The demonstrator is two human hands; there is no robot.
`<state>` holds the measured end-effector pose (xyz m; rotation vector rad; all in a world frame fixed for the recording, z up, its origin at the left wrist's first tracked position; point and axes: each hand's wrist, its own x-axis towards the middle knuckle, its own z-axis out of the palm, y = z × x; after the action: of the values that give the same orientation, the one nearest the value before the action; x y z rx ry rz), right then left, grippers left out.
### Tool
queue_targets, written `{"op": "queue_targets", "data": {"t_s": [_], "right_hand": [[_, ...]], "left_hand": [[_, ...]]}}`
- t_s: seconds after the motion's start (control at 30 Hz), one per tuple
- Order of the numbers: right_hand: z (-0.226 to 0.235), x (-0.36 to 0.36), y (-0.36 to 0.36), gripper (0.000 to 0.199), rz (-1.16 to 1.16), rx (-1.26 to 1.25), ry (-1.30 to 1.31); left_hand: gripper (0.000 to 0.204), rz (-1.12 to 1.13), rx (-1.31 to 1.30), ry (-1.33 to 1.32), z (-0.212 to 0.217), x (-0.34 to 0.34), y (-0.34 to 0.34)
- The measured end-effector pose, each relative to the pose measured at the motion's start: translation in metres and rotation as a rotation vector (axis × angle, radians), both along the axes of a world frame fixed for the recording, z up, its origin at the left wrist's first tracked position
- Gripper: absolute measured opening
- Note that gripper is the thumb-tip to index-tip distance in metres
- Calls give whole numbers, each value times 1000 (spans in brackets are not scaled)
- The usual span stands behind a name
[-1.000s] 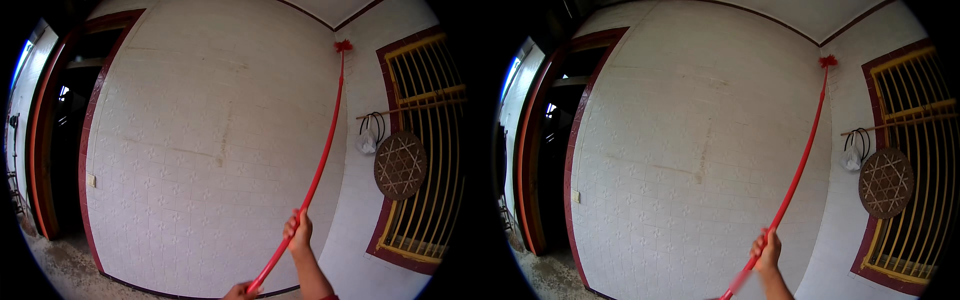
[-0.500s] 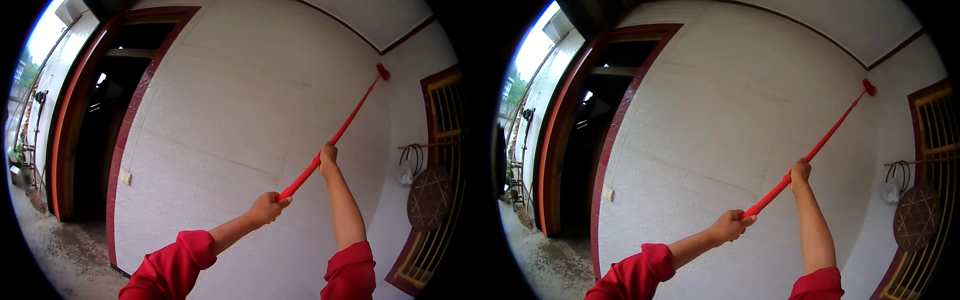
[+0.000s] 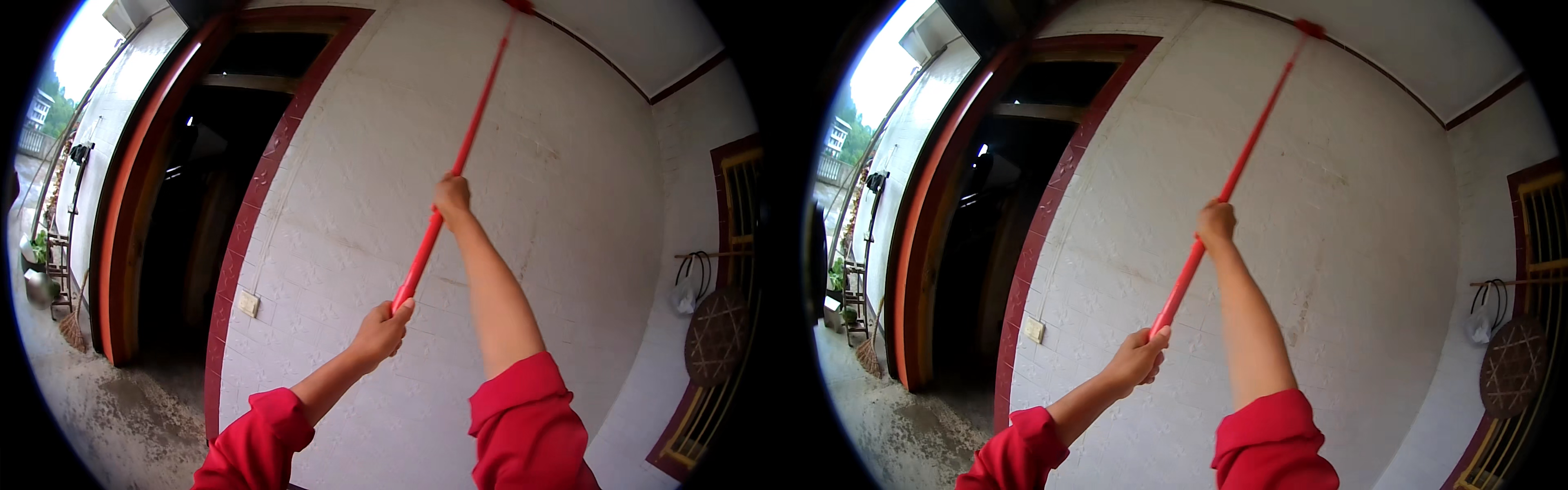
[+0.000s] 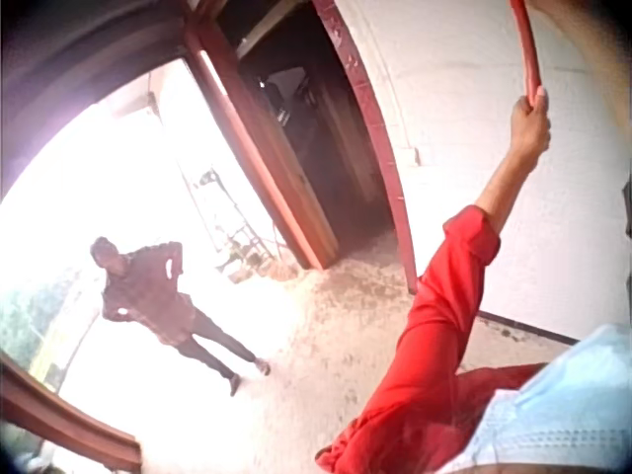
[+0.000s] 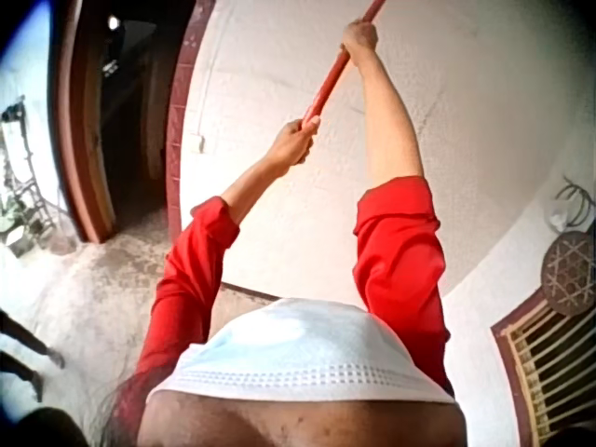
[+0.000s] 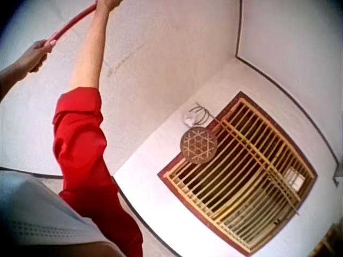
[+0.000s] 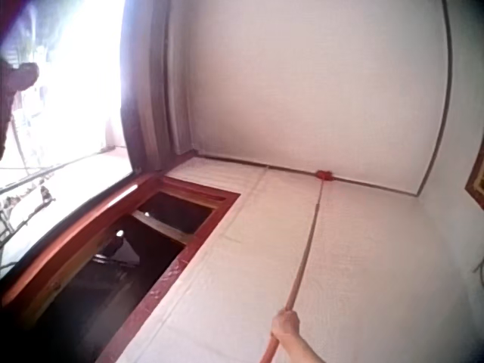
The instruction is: The person uses a long red pole with a brush to clean the upper sections of a tiled wall and a window frame. They then dip the brush into a pink bucket of water and proceed to wash a piece of cloth by hand in the bucket.
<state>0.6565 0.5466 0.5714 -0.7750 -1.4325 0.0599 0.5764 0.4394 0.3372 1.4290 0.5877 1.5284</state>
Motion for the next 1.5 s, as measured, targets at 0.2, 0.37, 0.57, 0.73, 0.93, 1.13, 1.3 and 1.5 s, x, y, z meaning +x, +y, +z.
{"op": "queue_targets", "data": {"t_s": [0.2, 0.37, 0.57, 0.73, 0.93, 1.13, 1.3, 1.5], "right_hand": [[-44, -118, -11, 42, 43, -63, -182], [-57, -108, -5, 29, 88, -100, -164], [-39, -28, -25, 36, -170, 15, -141], [-7, 100, -4, 36, -173, 95, -34], [13, 258, 7, 36, -439, 60, 105], [-4, 237, 6, 41, -275, 49, 130], [-16, 152, 47, 46, -389, 105, -179], [-46, 46, -31, 40, -31, -71, -388]], "left_hand": [[32, 141, -37, -52, -41, -60, -13], [38, 459, 20, 167, -120, -34, 10], [40, 342, 80, 238, -154, 42, -22], [36, 102, 11, 348, -115, 93, -26], [46, -39, 45, 382, -90, 133, -17], [48, 48, 34, 304, -107, 113, -19], [43, -11, -103, 78, -153, 110, -15], [34, -186, -176, -128, -173, 136, -35]]}}
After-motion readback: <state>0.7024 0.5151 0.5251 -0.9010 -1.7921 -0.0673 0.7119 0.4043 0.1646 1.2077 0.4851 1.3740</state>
